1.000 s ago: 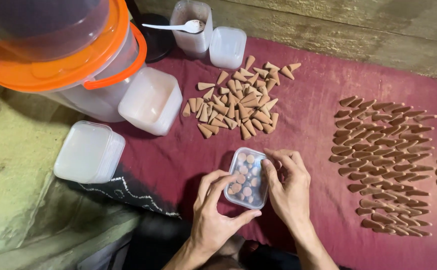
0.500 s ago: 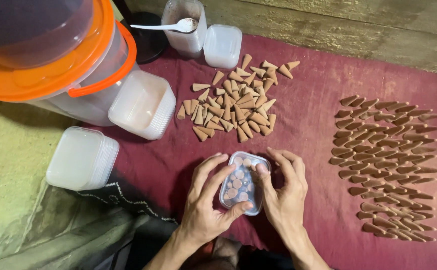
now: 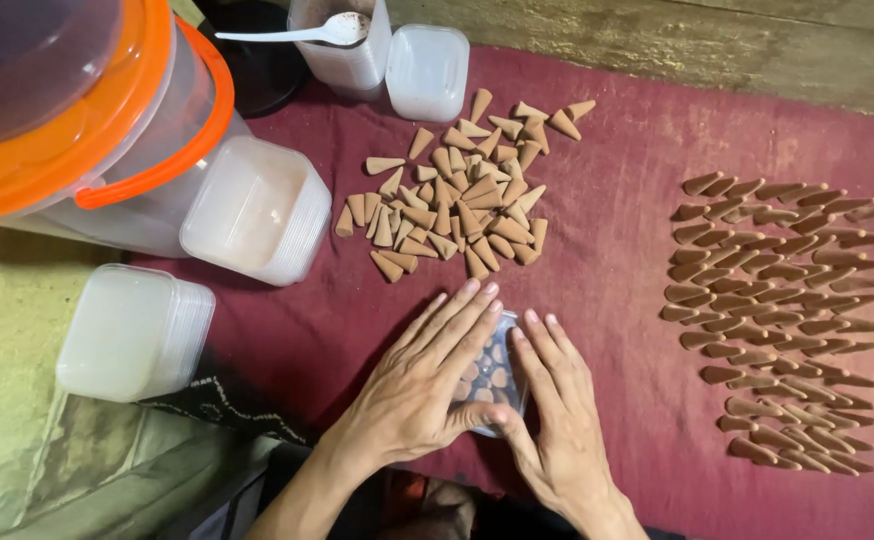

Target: Sorting and arranging incense cones into containers and rows on a table

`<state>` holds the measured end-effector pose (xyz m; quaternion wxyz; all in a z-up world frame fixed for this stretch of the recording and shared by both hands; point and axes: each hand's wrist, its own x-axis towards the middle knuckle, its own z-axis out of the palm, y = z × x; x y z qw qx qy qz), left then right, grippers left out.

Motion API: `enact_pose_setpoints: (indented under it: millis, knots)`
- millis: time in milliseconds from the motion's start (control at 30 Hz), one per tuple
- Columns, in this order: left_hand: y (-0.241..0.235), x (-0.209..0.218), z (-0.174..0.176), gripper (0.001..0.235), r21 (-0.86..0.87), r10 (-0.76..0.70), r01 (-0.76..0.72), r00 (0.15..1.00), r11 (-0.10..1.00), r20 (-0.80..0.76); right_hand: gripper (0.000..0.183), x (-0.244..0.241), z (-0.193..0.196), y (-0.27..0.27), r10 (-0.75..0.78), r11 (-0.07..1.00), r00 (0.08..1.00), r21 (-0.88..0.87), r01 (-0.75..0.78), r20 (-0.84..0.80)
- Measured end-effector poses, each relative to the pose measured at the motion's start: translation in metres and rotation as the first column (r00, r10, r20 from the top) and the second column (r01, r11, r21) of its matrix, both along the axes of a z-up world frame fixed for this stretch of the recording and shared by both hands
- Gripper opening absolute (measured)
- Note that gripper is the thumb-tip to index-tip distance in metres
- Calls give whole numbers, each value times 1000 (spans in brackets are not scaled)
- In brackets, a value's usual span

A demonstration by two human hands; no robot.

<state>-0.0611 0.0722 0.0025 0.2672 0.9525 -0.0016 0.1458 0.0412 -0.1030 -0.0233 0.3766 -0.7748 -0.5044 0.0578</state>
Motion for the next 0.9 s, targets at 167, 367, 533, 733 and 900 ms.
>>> enact_pose_setpoints:
  millis: [167,367,533,733,900]
  knots:
    - [0,1,-2,87,34,19,-19,1000,999,-9,70,0,-10,-3,20,999,1000,-31,-20,-9]
    - [3,6,-8,88,90,26,-23,999,996,-24,72,-1,-21,-2,-18,996,999,-83,21,34]
    - [2,6,-10,89,181,46,-39,998,983,-33,71,-3,-21,-3,-30,989,998,-141,38,62]
    - [1,3,-6,87,260,66,-44,995,965,-76,68,-3,-15,-1,-25,979,992,-197,50,125]
    - [-7,-8,-8,90,-84,153,-155,988,984,-39,63,-6,-6,-5,-49,999,998,9,50,-32]
